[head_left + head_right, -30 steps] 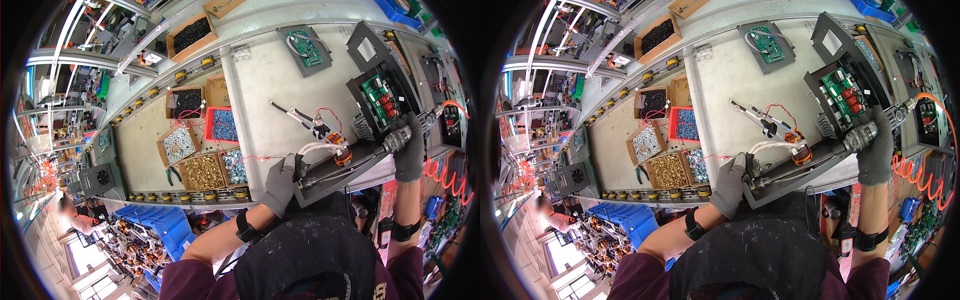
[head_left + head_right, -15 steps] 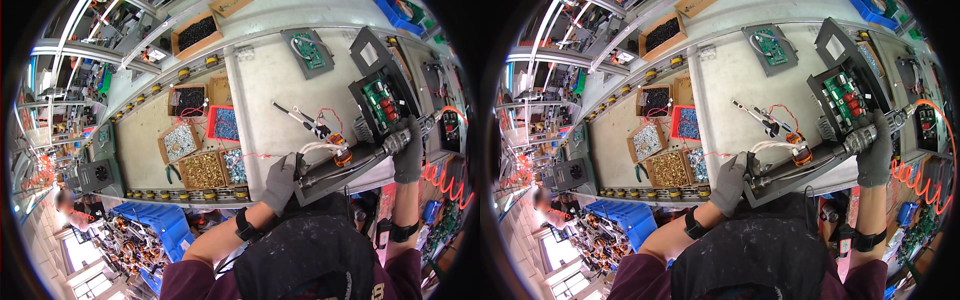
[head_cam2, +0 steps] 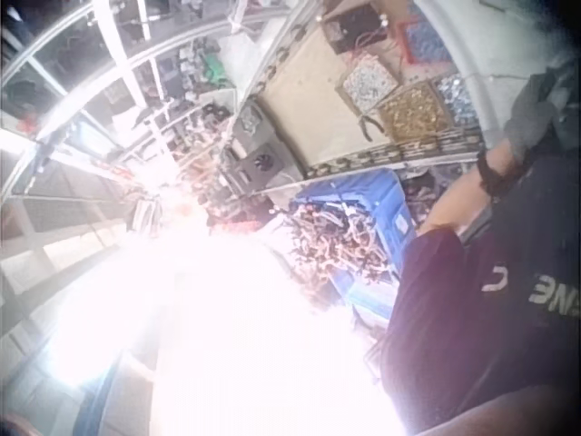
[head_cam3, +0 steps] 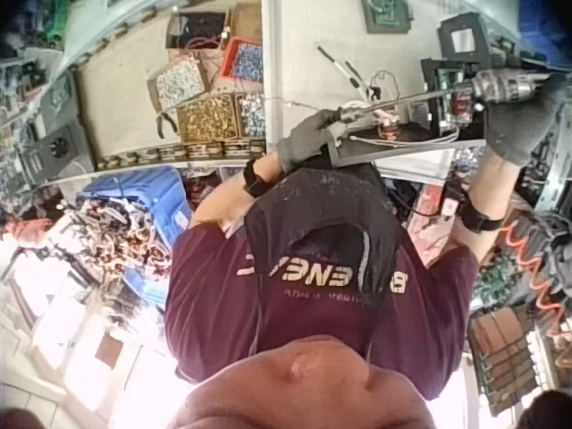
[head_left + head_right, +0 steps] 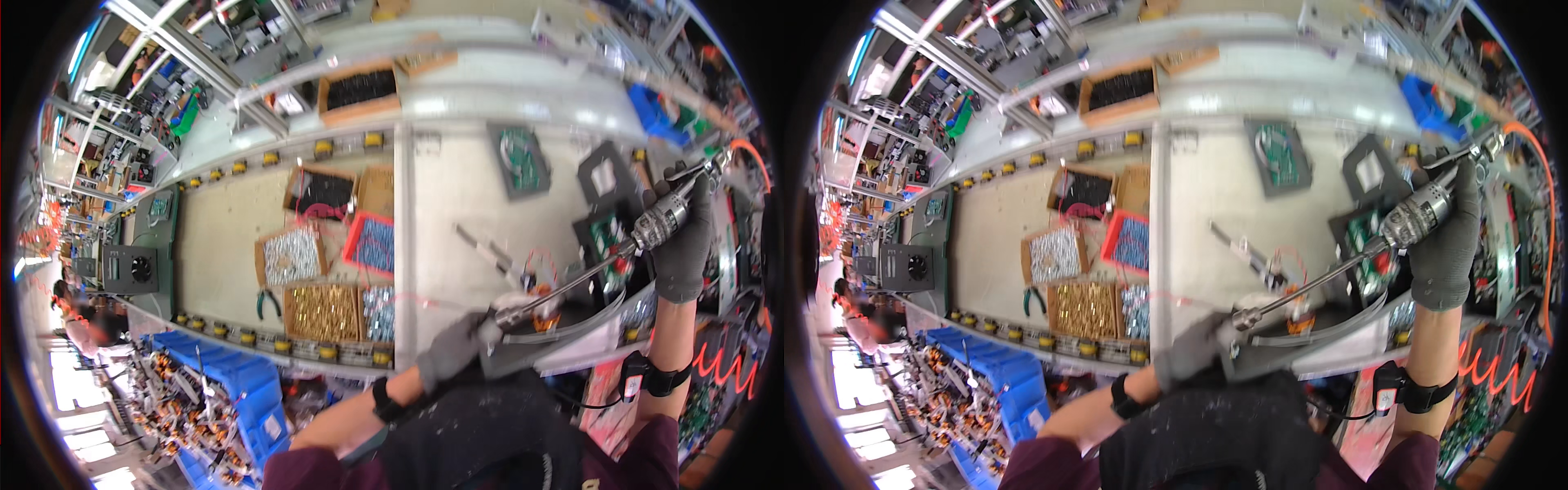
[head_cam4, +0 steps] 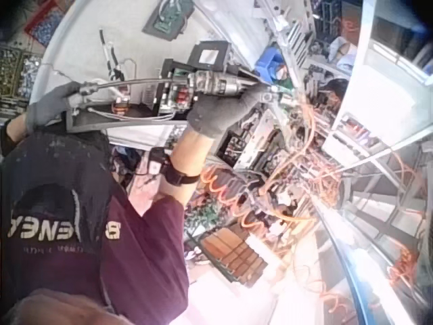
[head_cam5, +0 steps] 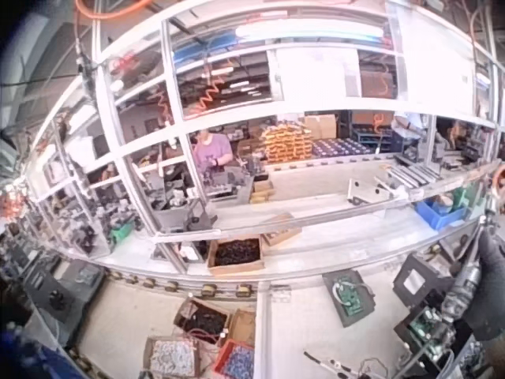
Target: Assembling the internal components and housing of an electronic unit on a production line.
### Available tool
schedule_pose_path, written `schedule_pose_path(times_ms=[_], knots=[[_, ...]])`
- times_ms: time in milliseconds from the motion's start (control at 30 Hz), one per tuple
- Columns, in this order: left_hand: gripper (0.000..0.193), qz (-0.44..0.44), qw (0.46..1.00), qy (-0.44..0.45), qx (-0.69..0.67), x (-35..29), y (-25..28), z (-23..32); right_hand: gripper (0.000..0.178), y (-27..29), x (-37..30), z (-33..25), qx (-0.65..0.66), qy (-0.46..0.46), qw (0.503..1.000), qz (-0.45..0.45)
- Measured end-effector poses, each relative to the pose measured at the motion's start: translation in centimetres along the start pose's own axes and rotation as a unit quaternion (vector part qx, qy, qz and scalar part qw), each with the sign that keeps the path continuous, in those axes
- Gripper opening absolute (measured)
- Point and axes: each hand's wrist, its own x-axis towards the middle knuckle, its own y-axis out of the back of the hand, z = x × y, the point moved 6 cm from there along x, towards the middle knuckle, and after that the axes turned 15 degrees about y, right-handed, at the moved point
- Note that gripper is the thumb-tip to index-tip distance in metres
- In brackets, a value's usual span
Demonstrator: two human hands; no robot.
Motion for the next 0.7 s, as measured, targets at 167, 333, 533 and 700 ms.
schedule_pose_path(times_ms=[167, 333, 533, 700], knots=[[0.079, -0.116, 0.991, 0.04, -0.052, -0.1, -0.3, -2.0, 0.028, -19.9, 6.5, -0.5, -0.151, 0.106, 0.973, -0.138], [0.085, -0.182, 0.979, 0.028, -0.085, -0.7, -0.4, -1.7, 0.046, -35.2, 14.6, 0.1, -0.388, 0.451, 0.791, -0.144], [0.067, -0.049, 0.997, -0.041, -0.036, -2.2, 1.6, -0.7, 0.055, -41.4, 17.5, 3.6, -0.599, 0.432, 0.671, -0.064], [0.074, -0.101, 0.991, -0.015, -0.081, -0.6, 1.4, -2.6, 0.057, -37.3, 16.3, 7.7, -0.564, 0.516, 0.637, -0.103]])
